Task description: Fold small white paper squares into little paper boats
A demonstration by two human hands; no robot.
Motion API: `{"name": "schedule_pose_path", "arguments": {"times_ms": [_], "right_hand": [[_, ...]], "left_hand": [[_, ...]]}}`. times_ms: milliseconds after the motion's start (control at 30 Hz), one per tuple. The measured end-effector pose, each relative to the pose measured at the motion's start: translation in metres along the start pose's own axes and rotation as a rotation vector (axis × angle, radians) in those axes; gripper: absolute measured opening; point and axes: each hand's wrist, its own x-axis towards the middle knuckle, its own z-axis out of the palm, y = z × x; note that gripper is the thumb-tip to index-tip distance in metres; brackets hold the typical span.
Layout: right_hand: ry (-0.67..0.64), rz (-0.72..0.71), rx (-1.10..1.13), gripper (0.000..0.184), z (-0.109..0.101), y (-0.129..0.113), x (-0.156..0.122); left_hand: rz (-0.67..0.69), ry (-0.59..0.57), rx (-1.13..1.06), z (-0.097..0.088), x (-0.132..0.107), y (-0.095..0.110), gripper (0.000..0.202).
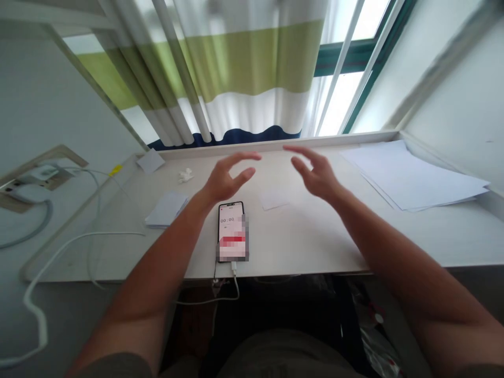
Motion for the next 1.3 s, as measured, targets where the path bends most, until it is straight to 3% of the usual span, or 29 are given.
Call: {"name": "schedule_pose_path", "arguments": {"times_ms": [100,200,267,367,500,667,800,1000,1133,1200,1300], "right_hand": [[-0.197,0.078,-0.029,0.052,0.021,0.018,-0.012],[-0.379,0.149,-0.075,0.056,0.036,0.033,-0.019],[-0.435,0.163,-0.098,0.058,0.038,0.036,-0.018],[-0.454,0.205,-0.06,0.06,0.035,0.033,-0.015],[-0.425,0.272,-0.012,0.057,0.03,0.027,-0.015],[-0.428,0.224,-0.036,0.048,0.032,0.025,-0.017],[-0.419,0.226,-0.031,0.047,0.034,0.025,-0.017],[-0.41,0.236,-0.004,0.049,0.034,0.029,-0.016],[-0.309,0.089,-0.059,0.047,0.034,0.019,-0.022],[-0.348,-0.014,-0.058,0.05,0.037,0.007,-0.028],[-0.413,-0.019,-0.071,0.057,0.05,-0.014,-0.035]], "left_hand": [[-0.242,-0.082,0.054,0.012,-0.012,-0.061,0.052],[-0.367,-0.266,0.13,0.016,-0.029,-0.085,0.053],[-0.391,-0.334,0.163,0.018,-0.036,-0.085,0.055],[-0.399,-0.34,0.189,0.022,-0.038,-0.08,0.054],[-0.444,-0.239,0.125,0.024,-0.037,-0.082,0.045],[-0.464,-0.158,-0.056,0.028,-0.037,-0.08,0.037],[-0.493,0.049,-0.207,0.041,-0.034,-0.07,0.033],[-0.54,0.045,-0.223,0.061,-0.033,-0.058,0.025],[-0.519,0.071,-0.185,0.064,-0.032,-0.059,0.026],[-0.516,0.095,-0.189,0.065,-0.03,-0.062,0.025],[-0.514,0.111,-0.18,0.069,-0.027,-0.065,0.019]]}}
